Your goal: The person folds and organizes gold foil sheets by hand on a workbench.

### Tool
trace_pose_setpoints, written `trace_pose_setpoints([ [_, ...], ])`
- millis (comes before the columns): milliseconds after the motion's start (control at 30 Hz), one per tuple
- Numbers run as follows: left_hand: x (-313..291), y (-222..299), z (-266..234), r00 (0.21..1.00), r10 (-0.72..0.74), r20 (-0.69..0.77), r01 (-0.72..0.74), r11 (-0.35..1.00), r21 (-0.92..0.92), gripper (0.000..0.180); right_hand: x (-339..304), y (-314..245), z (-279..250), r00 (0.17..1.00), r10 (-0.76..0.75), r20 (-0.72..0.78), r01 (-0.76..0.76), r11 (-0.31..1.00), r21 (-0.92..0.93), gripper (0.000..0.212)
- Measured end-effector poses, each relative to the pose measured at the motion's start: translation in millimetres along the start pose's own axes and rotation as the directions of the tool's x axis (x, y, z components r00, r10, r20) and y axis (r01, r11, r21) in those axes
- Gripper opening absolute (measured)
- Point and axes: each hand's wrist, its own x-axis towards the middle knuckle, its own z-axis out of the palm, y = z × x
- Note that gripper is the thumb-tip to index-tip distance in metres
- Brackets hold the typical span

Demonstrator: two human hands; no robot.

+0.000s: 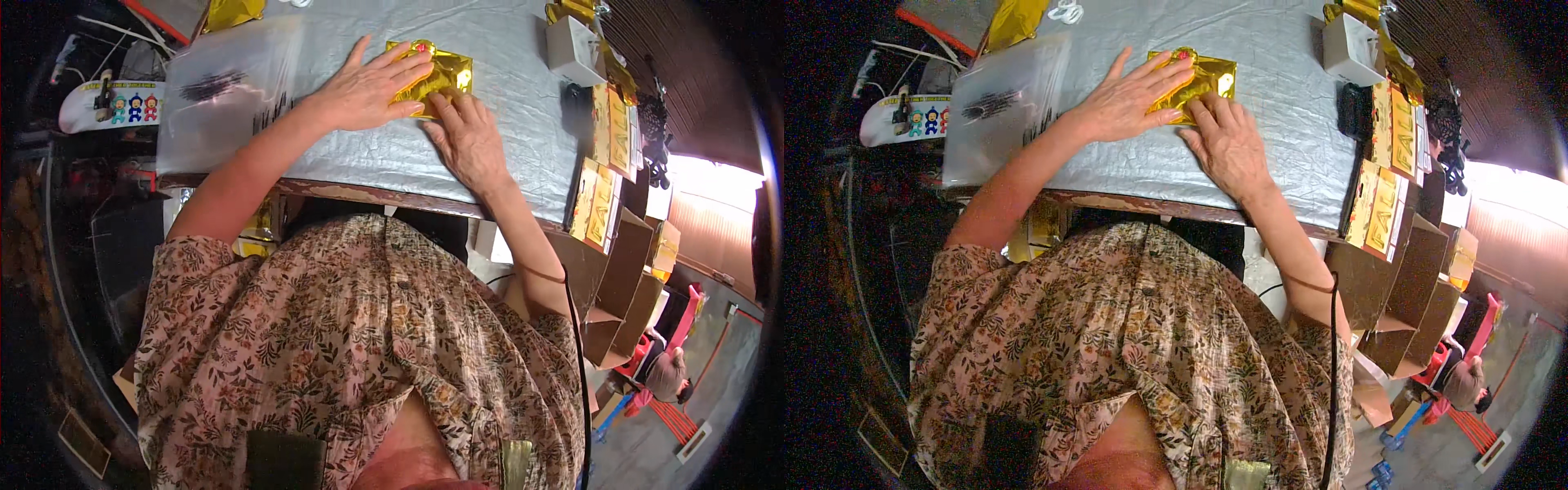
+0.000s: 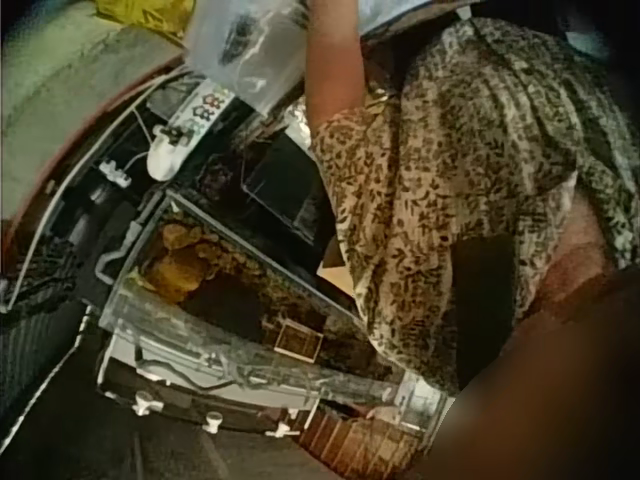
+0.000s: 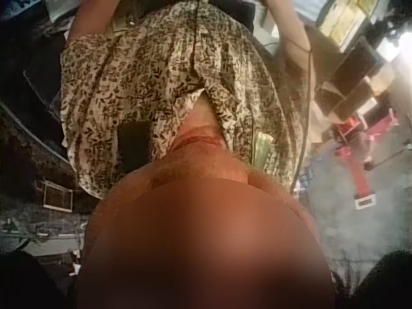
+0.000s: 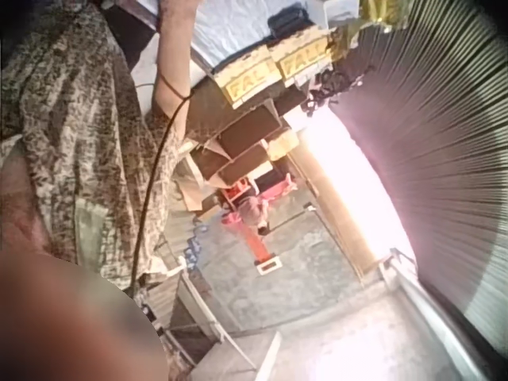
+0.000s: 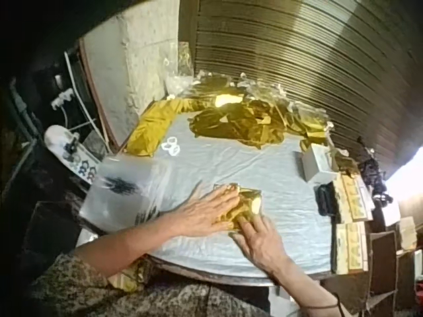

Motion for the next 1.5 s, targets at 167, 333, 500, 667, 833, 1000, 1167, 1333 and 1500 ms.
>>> trace_pose_setpoints([
  [167, 4, -1, -6, 0.994, -0.062, -0.085, 0.039, 0.968, -0.247, 0.068, -3, -2, 5, 0.996, -0.013, -0.084, 0.014, 1.0, 0.015, 0.044],
  [333, 21, 8, -21, 0.923, -0.311, -0.225, 0.249, 0.931, -0.267, 0.053, -4, 0, 6, 0.998, -0.005, -0.057, 0.005, 1.0, 0.002, 0.046],
  [500, 29, 17, -20, 0.921, -0.292, -0.259, 0.271, 0.956, -0.115, 0.047, -4, -1, 5, 0.997, -0.011, -0.071, 0.011, 1.0, 0.003, 0.047],
  [667, 39, 16, -29, 0.911, -0.403, -0.089, 0.386, 0.909, -0.158, 0.049, -6, 0, 7, 0.998, 0.007, -0.066, -0.007, 1.0, 0.0, 0.049],
  [833, 45, 12, -27, 0.914, -0.401, -0.067, 0.387, 0.909, -0.156, 0.041, -6, 0, 6, 0.996, -0.019, -0.091, 0.019, 1.0, 0.001, 0.05],
  [1000, 52, 12, -32, 0.907, -0.418, 0.041, 0.42, 0.895, -0.152, 0.032, -8, 2, 8, 0.995, -0.021, -0.095, 0.021, 1.0, 0.0, 0.05],
  [1167, 48, 18, -27, 0.922, -0.337, -0.19, 0.308, 0.937, -0.166, 0.025, -10, 3, 7, 0.996, -0.008, -0.087, 0.008, 1.0, 0.004, 0.049],
  [1333, 48, 5, -18, 0.892, -0.451, 0.035, 0.411, 0.776, -0.478, 0.026, -7, 1, 9, 0.998, -0.014, -0.063, 0.012, 1.0, -0.019, 0.05],
  [1500, 52, -3, -16, 0.86, -0.5, 0.106, 0.47, 0.69, -0.55, 0.032, -7, 1, 7, 0.995, -0.038, -0.091, 0.036, 0.999, -0.018, 0.05],
])
